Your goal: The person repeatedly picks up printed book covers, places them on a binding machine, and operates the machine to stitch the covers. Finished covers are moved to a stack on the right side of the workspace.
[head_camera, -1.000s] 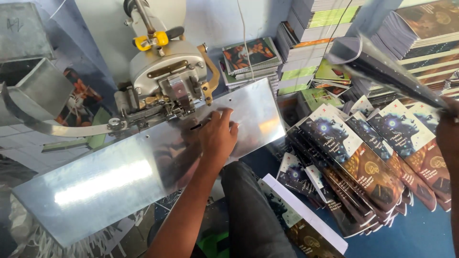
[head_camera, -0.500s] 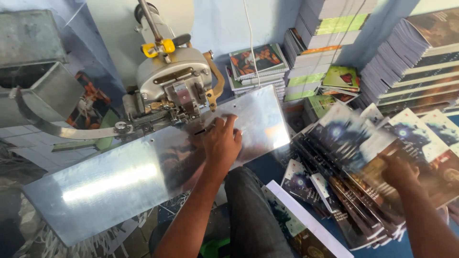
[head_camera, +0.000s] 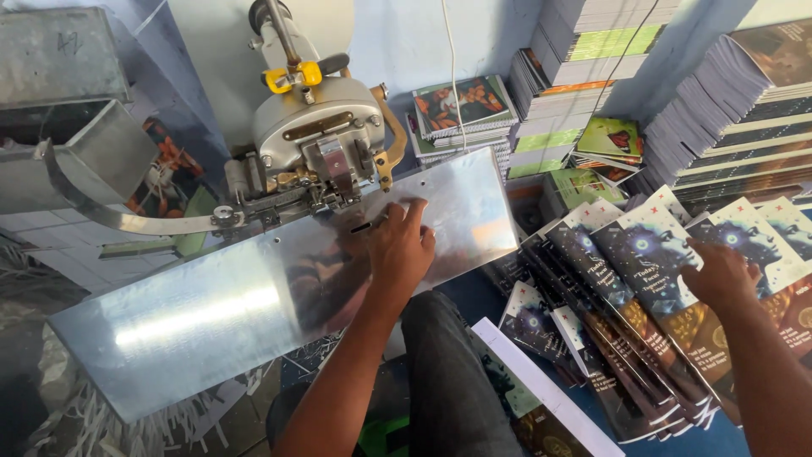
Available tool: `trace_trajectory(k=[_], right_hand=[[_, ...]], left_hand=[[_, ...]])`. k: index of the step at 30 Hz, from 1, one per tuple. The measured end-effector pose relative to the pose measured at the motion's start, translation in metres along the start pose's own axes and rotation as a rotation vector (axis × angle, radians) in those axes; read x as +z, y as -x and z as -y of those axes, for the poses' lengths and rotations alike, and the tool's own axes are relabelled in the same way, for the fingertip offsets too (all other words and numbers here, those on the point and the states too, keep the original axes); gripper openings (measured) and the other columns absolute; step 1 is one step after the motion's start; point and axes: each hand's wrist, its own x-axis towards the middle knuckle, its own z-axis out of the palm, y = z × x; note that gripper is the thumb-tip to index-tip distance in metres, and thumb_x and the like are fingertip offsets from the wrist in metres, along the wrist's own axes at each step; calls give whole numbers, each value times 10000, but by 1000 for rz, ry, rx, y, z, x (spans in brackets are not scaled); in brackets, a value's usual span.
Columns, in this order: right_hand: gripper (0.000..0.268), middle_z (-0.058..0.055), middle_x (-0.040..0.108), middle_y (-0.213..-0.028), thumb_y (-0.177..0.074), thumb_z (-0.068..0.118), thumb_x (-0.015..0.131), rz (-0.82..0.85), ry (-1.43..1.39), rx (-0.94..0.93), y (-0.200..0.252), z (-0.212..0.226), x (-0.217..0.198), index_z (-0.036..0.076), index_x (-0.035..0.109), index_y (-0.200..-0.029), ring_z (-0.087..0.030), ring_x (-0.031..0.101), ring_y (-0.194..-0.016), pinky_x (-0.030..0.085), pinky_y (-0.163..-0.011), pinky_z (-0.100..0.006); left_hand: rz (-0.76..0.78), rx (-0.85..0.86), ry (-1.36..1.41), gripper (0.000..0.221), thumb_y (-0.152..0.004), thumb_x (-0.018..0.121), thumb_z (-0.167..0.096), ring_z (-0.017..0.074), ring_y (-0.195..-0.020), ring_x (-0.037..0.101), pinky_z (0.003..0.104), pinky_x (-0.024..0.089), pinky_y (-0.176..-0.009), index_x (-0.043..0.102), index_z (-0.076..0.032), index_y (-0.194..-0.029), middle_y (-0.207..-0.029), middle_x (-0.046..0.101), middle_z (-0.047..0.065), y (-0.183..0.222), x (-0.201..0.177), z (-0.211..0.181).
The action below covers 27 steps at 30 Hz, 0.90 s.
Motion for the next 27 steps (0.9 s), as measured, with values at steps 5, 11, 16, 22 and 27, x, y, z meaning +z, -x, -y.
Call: trace_trajectory(k=[5, 11, 16, 22, 27], right_hand=[[661, -140, 563, -1517, -889, 396, 716, -132, -62, -114, -20, 37, -17, 245, 572, -1515, -355, 488, -1416, 288, -1139, -682], [658, -154, 555, -1542, -895, 367, 717, -283, -169, -312, -27, 117, -55, 202, 584, -1517, -364, 444, -1474, 266, -1196, -611], [590, -198, 540, -1532, -934, 342, 702, -318, -210, -469, -18, 198, -98, 166, 601, -1487, -397, 451, -1426, 262, -1188, -590], [547, -192, 548, -1505, -909, 242, 720, -280, -319, -681, 20, 292, -134, 160, 614, -1440, -401, 461, -1418, 299, -1184, -574], [511, -176, 561, -1496, -914, 204, 726, -236, -346, -827, 56, 364, -137, 152, 620, -1412, -389, 515, -1357, 366, -1156, -534]], left_hand=[[-35, 21, 27, 421, -837, 725, -175, 352, -882, 692, 491, 539, -765, 631, -136, -1246, -1002, 643, 156, 2, 0, 6], [-164, 94, 273, 155, -915, 619, -67, 338, -947, 695, 459, 555, -856, 686, -93, -1052, -1054, 689, 117, 11, -10, 18], [-175, 31, 479, 115, -915, 600, -48, 339, -918, 696, 416, 586, -796, 646, -60, -1020, -1031, 674, 137, 15, -27, 26], [-145, -14, 394, 130, -831, 708, -21, 354, -850, 663, 451, 534, -720, 600, -46, -898, -961, 652, 131, 29, -65, 48], [-25, -219, 393, 148, -831, 771, -159, 274, -724, 681, 410, 532, -678, 664, -60, -856, -867, 661, 93, 53, -96, 75]])
